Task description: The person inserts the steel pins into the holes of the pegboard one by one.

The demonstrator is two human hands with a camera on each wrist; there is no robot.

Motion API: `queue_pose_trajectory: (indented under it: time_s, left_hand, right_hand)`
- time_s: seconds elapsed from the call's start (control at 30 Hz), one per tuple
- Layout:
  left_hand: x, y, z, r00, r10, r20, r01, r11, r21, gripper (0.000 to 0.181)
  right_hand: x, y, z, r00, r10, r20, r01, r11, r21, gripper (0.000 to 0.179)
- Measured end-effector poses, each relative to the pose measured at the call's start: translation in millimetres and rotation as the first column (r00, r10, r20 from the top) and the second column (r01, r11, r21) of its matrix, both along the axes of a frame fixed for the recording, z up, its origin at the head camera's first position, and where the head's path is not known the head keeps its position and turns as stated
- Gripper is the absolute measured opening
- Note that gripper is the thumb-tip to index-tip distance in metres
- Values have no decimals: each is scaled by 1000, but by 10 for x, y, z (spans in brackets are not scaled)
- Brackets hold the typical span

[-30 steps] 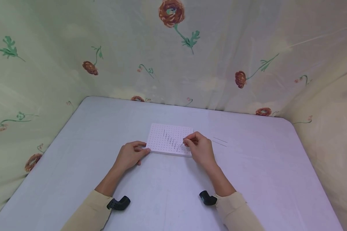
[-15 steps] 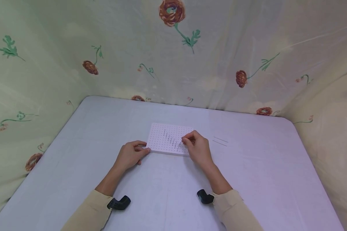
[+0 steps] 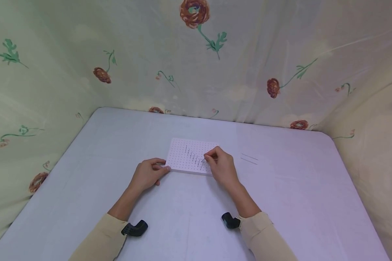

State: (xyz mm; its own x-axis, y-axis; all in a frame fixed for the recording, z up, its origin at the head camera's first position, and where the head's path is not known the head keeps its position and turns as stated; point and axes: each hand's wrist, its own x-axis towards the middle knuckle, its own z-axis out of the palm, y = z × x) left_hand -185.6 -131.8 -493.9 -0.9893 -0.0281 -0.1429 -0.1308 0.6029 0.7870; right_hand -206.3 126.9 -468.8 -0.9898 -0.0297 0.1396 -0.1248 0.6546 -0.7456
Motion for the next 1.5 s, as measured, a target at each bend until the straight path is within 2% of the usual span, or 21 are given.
queue_pose_trajectory:
  time_s: [0.2,0.87,1.17,1.5]
  left_hand:
    - [-1,10,20,1000,4,6,-4,1000,-3,42]
    - [-11,21,15,1000,-6,13,6,1000,-13,42]
    - [-5,22,26,1000,-6,16,7,1000,-15,43]
    - [-1,-5,3,1000,-3,7,3,1000,-14,43]
  right_hand:
    - [2,-19,-3,1000,16,-8,-15,1000,15,11]
    - [-15,-59,10,996,37,76,-41,998,55,8]
    - [-39,1,37,991,77,112,-86,994,73,8]
    - [-63,79,92,988,76,133,-89,991,96,14]
